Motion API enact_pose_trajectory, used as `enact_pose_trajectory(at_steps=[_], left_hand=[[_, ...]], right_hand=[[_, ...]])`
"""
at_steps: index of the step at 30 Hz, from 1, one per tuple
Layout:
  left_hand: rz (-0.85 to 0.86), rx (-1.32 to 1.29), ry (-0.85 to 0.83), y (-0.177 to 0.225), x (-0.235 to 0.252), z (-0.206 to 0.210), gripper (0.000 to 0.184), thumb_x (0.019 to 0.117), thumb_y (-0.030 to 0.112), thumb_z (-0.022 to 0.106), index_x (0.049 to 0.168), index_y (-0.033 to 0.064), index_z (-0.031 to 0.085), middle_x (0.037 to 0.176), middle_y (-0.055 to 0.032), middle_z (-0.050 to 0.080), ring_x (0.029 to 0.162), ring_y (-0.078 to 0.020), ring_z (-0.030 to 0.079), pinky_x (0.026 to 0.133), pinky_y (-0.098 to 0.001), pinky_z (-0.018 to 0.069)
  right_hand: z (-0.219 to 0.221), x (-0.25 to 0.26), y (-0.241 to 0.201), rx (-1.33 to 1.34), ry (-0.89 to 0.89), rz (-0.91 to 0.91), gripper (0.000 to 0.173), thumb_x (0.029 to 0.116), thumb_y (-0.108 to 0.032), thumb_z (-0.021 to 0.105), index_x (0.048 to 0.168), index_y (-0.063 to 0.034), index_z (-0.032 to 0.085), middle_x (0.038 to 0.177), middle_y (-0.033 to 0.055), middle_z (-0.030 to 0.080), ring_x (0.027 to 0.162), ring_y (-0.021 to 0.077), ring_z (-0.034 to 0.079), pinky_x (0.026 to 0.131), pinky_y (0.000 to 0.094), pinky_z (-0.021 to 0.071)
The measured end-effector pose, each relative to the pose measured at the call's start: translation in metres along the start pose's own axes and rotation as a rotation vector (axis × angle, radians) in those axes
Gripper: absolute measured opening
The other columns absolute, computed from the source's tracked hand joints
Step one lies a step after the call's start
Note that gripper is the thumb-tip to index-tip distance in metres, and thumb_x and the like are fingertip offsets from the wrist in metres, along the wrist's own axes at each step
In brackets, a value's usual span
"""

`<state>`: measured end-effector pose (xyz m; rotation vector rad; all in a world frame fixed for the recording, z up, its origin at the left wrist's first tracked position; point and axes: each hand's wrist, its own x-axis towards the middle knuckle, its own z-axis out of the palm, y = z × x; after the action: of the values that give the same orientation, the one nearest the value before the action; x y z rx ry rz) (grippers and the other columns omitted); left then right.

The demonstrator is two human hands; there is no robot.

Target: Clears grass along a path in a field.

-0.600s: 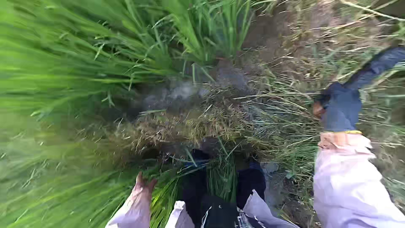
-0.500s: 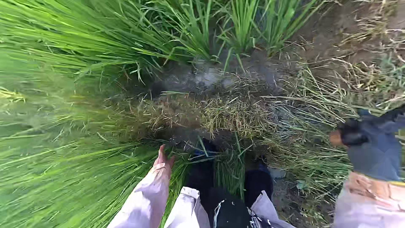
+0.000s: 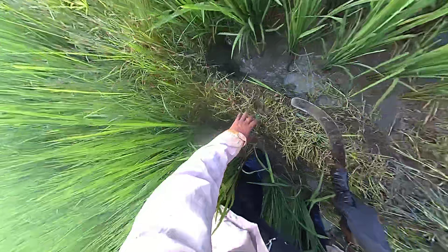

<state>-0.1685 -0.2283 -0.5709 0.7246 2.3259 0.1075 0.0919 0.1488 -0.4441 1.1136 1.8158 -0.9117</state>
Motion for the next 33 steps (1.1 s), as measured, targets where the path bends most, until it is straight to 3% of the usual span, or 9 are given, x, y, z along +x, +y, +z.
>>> enact_pose_trajectory(at_steps=[5,7,9,13,16,19,23,30,33], left_hand=[[0.042,0.198,-0.006,-0.082,0.085,-0.027,0.116,0.0576,0.037,0.099,0.158,0.0284,0.042,0.171,-0.0102,0.022,0.158,-0.0434,0.011,0.123,-0.072,0.0111],[-0.189,0.151,0.006,-0.138,0.085,-0.018,0.113,0.0649,0.024,0.095,0.161,0.0247,0.036,0.169,-0.0197,0.022,0.154,-0.0499,0.018,0.12,-0.0743,0.0158],[-0.497,0.086,-0.065,-0.175,0.06,-0.011,0.094,0.0819,0.016,0.081,0.162,0.0168,0.032,0.155,-0.0336,0.039,0.134,-0.0577,0.046,0.105,-0.0743,0.0392],[-0.77,-0.047,-0.297,-0.188,0.01,-0.014,0.029,0.0934,0.019,0.066,0.107,-0.0059,0.068,0.108,-0.0312,0.069,0.1,-0.0528,0.067,0.078,-0.0726,0.0527],[-0.715,-0.04,-0.342,-0.178,-0.008,-0.03,0.02,0.094,0.016,0.064,0.101,-0.0026,0.07,0.102,-0.0271,0.071,0.096,-0.0485,0.069,0.074,-0.0684,0.0541],[-0.693,-0.06,-0.368,-0.178,-0.023,-0.031,0.022,0.0934,0.016,0.064,0.106,-0.0028,0.068,0.098,-0.0269,0.07,0.093,-0.0476,0.069,0.073,-0.0664,0.0544],[-0.651,-0.032,-0.421,-0.201,-0.047,-0.019,0.019,0.0948,0.015,0.062,0.102,-0.0016,0.069,0.097,-0.0251,0.07,0.092,-0.0456,0.069,0.071,-0.0642,0.055],[-0.652,-0.165,-0.429,-0.216,-0.087,0.026,0.024,0.0953,0.014,0.062,0.116,0.0019,0.067,0.104,-0.0254,0.07,0.097,-0.0477,0.069,0.078,-0.0659,0.0543],[-0.616,-0.167,-0.409,-0.218,-0.093,0.033,0.025,0.0956,0.017,0.062,0.116,0.0027,0.068,0.102,-0.0247,0.071,0.096,-0.0459,0.069,0.076,-0.0649,0.0547]], right_hand=[[0.048,0.028,-0.069,-0.084,0.018,0.034,0.047,0.0883,-0.044,0.073,0.125,-0.0157,0.067,0.094,0.013,0.072,0.08,0.0315,0.07,0.07,0.0616,0.0561],[0.061,0.042,-0.105,-0.141,0.006,0.015,0.047,0.0885,-0.046,0.072,0.126,-0.0175,0.067,0.092,0.0124,0.072,0.078,0.0317,0.069,0.067,0.061,0.0557],[0.07,0.054,-0.153,-0.243,-0.02,-0.053,0.047,0.0898,-0.047,0.07,0.128,-0.0193,0.066,0.092,0.0119,0.07,0.078,0.0311,0.067,0.067,0.0608,0.0542],[0.089,0.068,-0.273,-0.283,-0.087,-0.27,0.045,0.0884,-0.046,0.073,0.121,-0.0156,0.066,0.091,0.0085,0.07,0.081,0.0264,0.068,0.072,0.0555,0.0563],[0.13,0.073,-0.33,0.066,-0.082,-0.435,0.044,0.0849,-0.032,0.079,0.122,-0.0136,0.064,0.087,0.0076,0.071,0.071,0.0222,0.069,0.063,0.0457,0.0597],[0.189,0.094,-0.324,0.155,-0.107,-0.449,0.045,0.0874,-0.037,0.077,0.121,-0.0106,0.064,0.085,0.0095,0.07,0.068,0.0227,0.068,0.06,0.0451,0.06],[0.19,0.137,-0.29,-0.738,-0.291,-0.25,0.056,0.1017,-0.061,0.046,0.121,-0.0129,0.068,0.107,0.0145,0.071,0.101,0.0319,0.069,0.089,0.0618,0.0544],[0.215,0.089,-0.339,-0.25,-0.031,-0.426,0.049,0.0889,-0.042,0.075,0.126,-0.0125,0.063,0.091,0.0086,0.071,0.079,0.0228,0.071,0.072,0.0493,0.0606],[0.204,0.124,-0.288,-0.887,-0.244,-0.217,0.054,0.0995,-0.057,0.053,0.127,-0.0116,0.065,0.111,0.0169,0.071,0.106,0.0353,0.069,0.091,0.0625,0.0539]])
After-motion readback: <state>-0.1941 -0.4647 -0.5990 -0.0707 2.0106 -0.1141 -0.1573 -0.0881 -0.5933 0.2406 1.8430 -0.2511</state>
